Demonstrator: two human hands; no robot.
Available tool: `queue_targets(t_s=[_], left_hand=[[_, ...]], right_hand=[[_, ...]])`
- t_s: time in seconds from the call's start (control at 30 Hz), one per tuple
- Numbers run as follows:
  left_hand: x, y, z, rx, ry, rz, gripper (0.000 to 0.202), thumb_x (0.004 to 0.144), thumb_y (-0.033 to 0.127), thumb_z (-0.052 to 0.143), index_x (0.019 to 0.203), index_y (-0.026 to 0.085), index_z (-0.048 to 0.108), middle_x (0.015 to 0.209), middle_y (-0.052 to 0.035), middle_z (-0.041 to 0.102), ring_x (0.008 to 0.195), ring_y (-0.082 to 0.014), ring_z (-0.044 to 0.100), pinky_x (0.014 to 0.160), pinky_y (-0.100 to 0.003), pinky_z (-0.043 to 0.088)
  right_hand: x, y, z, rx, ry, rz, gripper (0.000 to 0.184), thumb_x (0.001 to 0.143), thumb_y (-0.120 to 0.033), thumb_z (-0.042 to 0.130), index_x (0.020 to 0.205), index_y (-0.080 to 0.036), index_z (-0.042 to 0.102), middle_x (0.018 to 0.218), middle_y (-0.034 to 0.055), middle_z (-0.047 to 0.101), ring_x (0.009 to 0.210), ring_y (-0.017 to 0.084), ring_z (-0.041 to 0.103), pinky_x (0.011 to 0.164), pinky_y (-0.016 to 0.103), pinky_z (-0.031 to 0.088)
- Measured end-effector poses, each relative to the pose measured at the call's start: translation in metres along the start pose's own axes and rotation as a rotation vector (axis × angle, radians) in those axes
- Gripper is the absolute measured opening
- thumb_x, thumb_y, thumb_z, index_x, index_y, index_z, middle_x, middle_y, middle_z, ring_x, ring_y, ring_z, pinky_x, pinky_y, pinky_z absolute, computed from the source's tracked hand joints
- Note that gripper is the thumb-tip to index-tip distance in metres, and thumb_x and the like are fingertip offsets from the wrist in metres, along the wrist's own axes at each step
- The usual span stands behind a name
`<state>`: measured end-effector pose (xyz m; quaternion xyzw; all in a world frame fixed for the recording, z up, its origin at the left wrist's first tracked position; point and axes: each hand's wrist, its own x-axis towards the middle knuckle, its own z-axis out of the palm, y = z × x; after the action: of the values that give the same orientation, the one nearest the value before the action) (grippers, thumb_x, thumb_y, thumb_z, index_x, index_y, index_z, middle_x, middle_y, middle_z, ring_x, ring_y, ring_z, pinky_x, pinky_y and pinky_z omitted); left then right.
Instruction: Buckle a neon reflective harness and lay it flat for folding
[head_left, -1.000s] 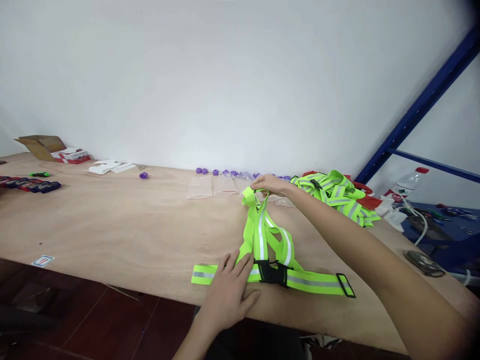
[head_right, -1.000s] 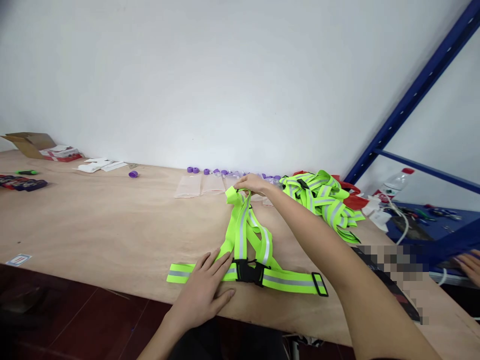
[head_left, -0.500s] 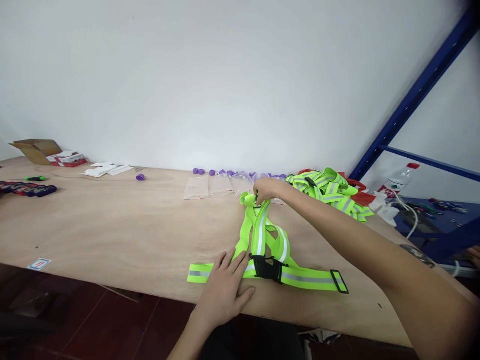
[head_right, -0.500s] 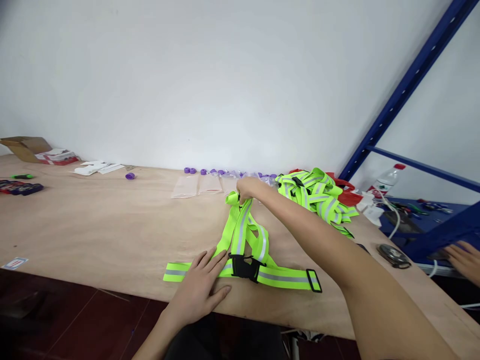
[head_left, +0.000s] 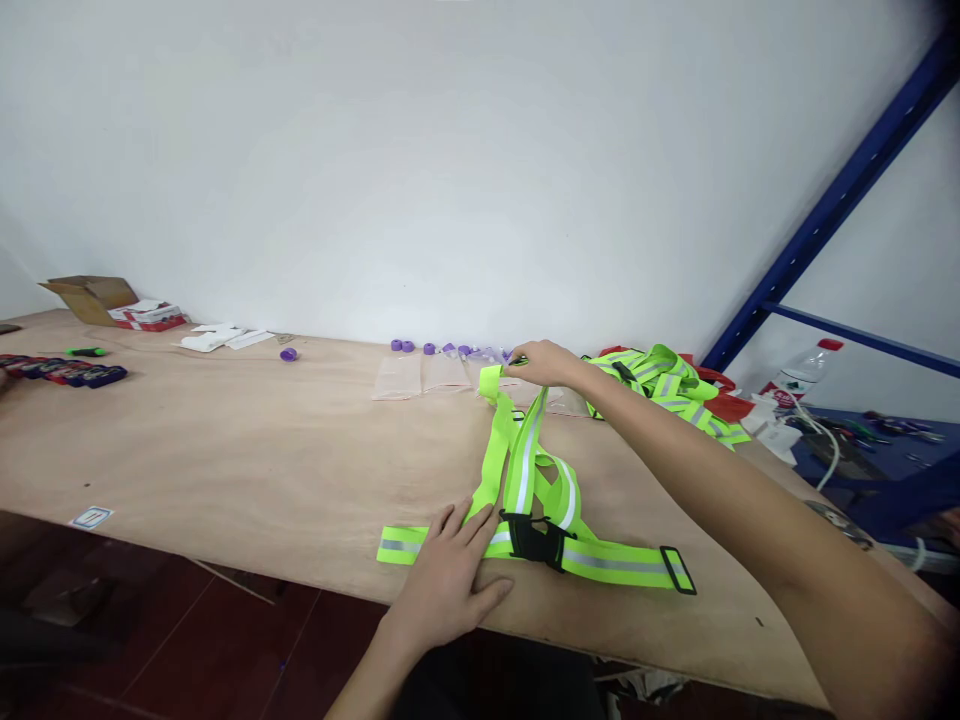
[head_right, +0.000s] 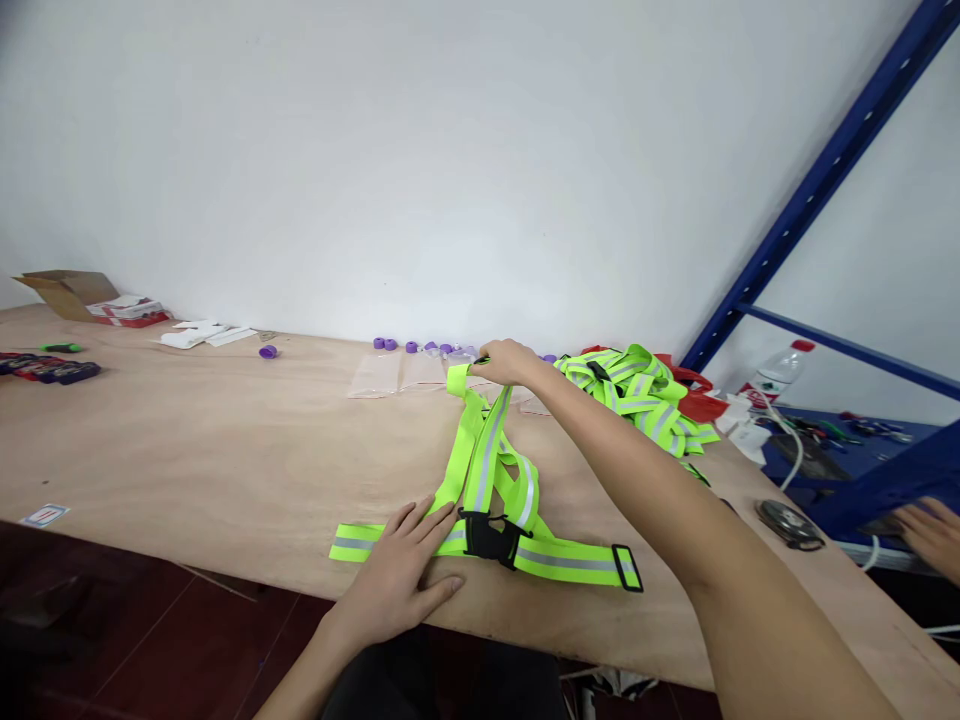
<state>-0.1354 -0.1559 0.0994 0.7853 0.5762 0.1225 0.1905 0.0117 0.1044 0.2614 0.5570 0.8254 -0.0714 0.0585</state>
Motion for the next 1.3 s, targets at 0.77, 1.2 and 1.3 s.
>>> queue_targets(t_s=[0.77,1.2,1.3], left_hand=[[0.002,-0.001,-0.005,-0.051,-0.041,-0.016,0.075,0.089,0.071,0.025,0.155,0.034,0.027,0.155,0.0014,0.015,0.154,-0.0204,0.011,0.133,-0.047,0.015],[0.001,-0.005,0.003,0.004,-0.025,-0.009,0.075,0.09,0.071,0.023,0.156,0.036,0.022,0.155,0.0037,0.013,0.154,-0.0205,0.007,0.132,-0.045,0.015],[0.001,-0.005,0.004,0.014,-0.002,0.014,0.075,0.09,0.07,0.024,0.156,0.035,0.022,0.155,0.0025,0.014,0.153,-0.0206,0.009,0.131,-0.046,0.017]], right_hand=[[0.011,-0.003,0.028,0.668,-0.054,-0.028,0.087,0.075,-0.074,0.045,0.136,-0.012,0.047,0.098,0.0042,0.053,0.07,-0.018,0.027,0.068,-0.004,0.023],[0.011,0.005,0.012,-0.042,-0.007,0.006,0.058,0.071,-0.028,0.052,0.129,-0.025,0.055,0.12,0.0053,0.047,0.11,-0.004,0.044,0.115,0.01,0.04],[0.012,0.0,0.012,-0.092,0.049,0.085,0.059,0.074,-0.024,0.046,0.132,-0.025,0.048,0.119,0.0096,0.045,0.116,0.003,0.045,0.117,0.027,0.039]])
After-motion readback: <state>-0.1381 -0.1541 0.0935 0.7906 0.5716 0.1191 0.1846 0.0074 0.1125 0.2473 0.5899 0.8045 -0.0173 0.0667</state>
